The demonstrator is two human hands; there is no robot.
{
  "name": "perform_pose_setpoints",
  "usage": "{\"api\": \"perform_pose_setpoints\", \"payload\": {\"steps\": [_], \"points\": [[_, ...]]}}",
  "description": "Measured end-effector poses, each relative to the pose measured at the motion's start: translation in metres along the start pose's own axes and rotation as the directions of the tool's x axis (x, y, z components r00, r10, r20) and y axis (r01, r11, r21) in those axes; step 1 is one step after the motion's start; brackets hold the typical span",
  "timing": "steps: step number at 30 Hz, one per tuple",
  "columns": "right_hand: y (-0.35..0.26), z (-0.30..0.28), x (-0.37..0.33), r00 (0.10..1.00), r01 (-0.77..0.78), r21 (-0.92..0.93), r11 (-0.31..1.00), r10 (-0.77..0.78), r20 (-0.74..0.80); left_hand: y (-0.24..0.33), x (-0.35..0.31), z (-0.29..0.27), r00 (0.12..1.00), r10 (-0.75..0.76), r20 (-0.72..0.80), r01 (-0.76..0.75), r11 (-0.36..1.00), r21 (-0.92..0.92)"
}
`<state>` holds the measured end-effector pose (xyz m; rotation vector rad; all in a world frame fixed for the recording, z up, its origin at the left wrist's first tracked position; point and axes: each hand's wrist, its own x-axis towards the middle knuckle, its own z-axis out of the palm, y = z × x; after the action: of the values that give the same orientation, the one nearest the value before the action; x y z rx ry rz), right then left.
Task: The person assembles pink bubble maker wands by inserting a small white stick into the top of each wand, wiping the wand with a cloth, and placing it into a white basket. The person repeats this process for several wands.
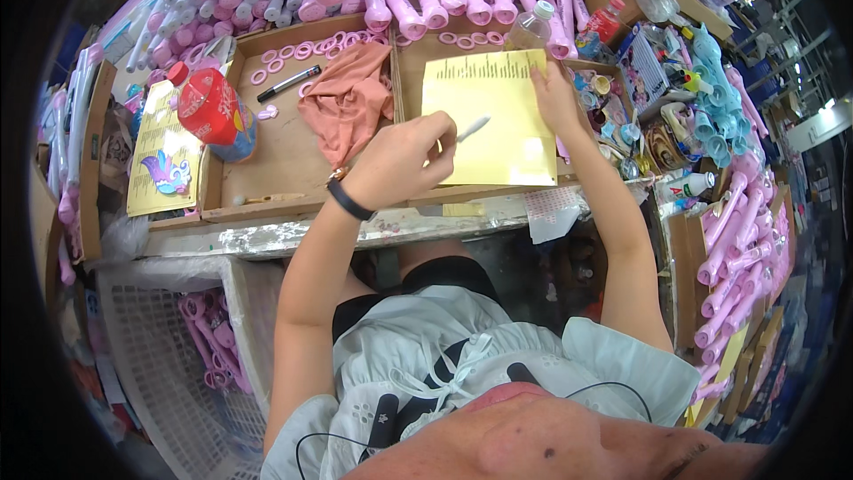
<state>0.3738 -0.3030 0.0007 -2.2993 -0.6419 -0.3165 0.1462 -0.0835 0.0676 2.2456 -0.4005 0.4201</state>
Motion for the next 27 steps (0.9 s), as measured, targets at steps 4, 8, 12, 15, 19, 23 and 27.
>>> {"api": "perform_pose_setpoints", "payload": {"steps": [4,8,12,15,19,23,27], "points": [[0.0,0.016,-0.014,0.996,0.026,-0.139,0.99,-0.015,0.084,-0.028,0.012,0.029,0.996,0.065,-0.056,-0.025,0.844,0.536],[-0.002,0.018,-0.009,0.993,0.111,-0.092,0.99,-0.108,0.037,-0.055,0.024,0.065,0.997,0.068,-0.021,-0.04,0.78,0.625],[0.005,0.031,0.003,0.992,0.117,-0.252,0.961,-0.1,0.078,-0.069,0.034,0.092,0.999,0.038,-0.021,-0.013,0.719,0.695],[0.01,0.044,0.008,0.984,0.117,-0.303,0.946,-0.07,0.162,-0.076,0.031,0.1,0.972,-0.217,0.09,0.105,0.742,0.662],[-0.001,0.042,0.008,0.931,0.092,-0.488,0.868,0.098,0.35,-0.078,0.024,0.102,0.951,-0.271,0.148,0.108,0.741,0.663],[-0.025,0.011,0.018,0.925,-0.016,-0.715,0.699,0.281,0.255,-0.076,0.023,0.104,0.946,-0.278,0.169,0.093,0.728,0.679],[-0.031,0.001,0.04,0.976,-0.194,-0.221,0.956,0.165,-0.143,-0.075,0.022,0.104,0.947,-0.269,0.176,0.08,0.726,0.683]]}}
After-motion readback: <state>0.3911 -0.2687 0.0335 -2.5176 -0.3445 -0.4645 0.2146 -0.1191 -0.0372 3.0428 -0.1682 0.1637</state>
